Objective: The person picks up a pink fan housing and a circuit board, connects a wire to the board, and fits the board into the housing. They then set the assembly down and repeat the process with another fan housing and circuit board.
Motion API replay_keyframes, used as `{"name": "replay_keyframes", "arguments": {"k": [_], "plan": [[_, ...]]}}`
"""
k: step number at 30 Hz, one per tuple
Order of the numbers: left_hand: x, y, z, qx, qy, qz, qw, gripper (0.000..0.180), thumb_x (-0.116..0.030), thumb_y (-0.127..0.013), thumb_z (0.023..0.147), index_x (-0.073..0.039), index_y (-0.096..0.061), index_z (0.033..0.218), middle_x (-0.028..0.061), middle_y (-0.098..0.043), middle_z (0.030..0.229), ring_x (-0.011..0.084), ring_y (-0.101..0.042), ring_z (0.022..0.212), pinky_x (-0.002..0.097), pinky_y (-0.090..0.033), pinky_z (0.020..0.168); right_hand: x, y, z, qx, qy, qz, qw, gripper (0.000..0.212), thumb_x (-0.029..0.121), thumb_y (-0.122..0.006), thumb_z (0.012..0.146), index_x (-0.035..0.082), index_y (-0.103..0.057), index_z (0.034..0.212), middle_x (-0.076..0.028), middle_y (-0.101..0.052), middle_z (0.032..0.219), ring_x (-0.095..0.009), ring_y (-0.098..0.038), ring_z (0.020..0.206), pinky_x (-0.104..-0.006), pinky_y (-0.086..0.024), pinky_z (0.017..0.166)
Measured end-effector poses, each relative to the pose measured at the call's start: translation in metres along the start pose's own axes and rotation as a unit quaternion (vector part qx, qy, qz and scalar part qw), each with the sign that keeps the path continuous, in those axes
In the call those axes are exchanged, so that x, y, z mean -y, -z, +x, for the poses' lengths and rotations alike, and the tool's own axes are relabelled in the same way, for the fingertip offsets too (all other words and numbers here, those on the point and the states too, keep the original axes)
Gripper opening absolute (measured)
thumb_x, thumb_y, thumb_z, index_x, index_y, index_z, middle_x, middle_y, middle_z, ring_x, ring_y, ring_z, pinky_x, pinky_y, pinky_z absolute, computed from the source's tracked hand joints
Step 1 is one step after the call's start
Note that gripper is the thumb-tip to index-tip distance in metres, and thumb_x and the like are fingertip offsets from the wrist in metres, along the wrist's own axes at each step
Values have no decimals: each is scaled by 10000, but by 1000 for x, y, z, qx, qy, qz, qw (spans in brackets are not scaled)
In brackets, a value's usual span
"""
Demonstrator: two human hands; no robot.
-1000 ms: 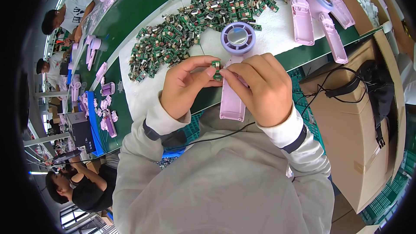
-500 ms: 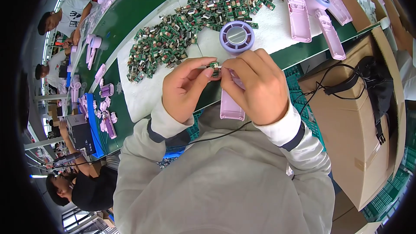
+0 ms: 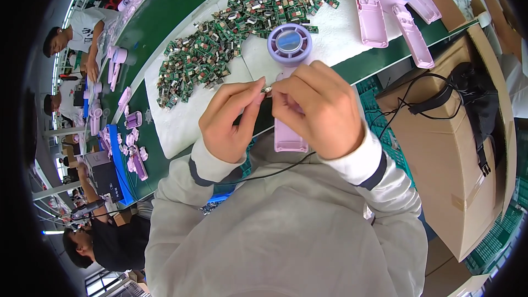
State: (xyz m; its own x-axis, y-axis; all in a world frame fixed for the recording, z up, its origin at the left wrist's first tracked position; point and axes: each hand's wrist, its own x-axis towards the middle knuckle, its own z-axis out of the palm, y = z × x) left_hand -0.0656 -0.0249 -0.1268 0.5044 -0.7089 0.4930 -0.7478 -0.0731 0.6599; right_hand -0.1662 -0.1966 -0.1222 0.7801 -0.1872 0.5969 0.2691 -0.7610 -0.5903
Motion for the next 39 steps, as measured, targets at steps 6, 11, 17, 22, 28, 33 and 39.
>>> {"name": "replay_keyframes", "arguments": {"k": [6, 11, 17, 22, 28, 33, 39], "plan": [[-6, -8, -2, -68, -42, 99, 992, 340, 108, -683, 895, 6, -708, 1218, 131, -699, 1095, 239, -718, 873, 324, -579, 739, 17, -11, -4, -42, -122, 100, 987, 207, -38, -773, 787, -25, -731, 990, -68, -602, 755, -167, -570, 672, -295, -464, 604], [3, 4, 8, -13, 42, -9, 999, 337, 91, -665, 915, -9, -706, 1235, 133, -686, 1091, 233, -718, 876, 321, -574, 762, 5, -13, -4, -54, -91, 104, 989, 234, -24, -774, 808, -14, -748, 1040, -66, -600, 754, -159, -570, 680, -286, -461, 608], [8, 17, 15, 37, 125, -107, 986, 323, 46, -682, 915, -26, -704, 1229, 136, -674, 1057, 248, -700, 896, 334, -562, 780, -7, 3, -3, -34, -125, 42, 991, 257, 11, -754, 851, 38, -763, 1106, -59, -593, 747, -143, -555, 670, -285, -461, 609], [5, 23, 27, 73, 11, 11, 997, 358, 7, -711, 891, -43, -676, 1244, 147, -668, 1033, 274, -679, 899, 349, -553, 780, -9, 1, -3, 23, -165, 75, 983, 286, 24, -744, 868, 66, -760, 1151, -47, -597, 747, -135, -542, 637, -282, -472, 611], [11, 21, 35, 110, 29, 13, 993, 428, -14, -731, 866, -58, -634, 1280, 148, -666, 1027, 305, -672, 873, 353, -552, 775, -16, -4, -6, 16, -157, 113, 981, 281, 31, -738, 886, 58, -751, 1166, -64, -655, 794, -130, -568, 638, -272, -486, 615], [6, 33, 51, 167, 131, -47, 976, 439, -28, -748, 867, -60, -625, 1288, 131, -681, 1021, 212, -692, 870, 322, -552, 776, -15, 0, -9, 3, -162, 160, 974, 250, 36, -723, 906, 29, -744, 1156, -85, -698, 841, -134, -604, 668, -275, -501, 635], [5, 75, 88, 198, 280, -241, 908, 420, 10, -714, 872, -31, -635, 1283, 77, -720, 1006, 107, -688, 913, 258, -553, 779, -20, 19, -16, -75, -120, 174, 974, 203, 41, -715, 915, 10, -748, 1113, -90, -718, 860, -146, -629, 692, -294, -515, 670]]}}
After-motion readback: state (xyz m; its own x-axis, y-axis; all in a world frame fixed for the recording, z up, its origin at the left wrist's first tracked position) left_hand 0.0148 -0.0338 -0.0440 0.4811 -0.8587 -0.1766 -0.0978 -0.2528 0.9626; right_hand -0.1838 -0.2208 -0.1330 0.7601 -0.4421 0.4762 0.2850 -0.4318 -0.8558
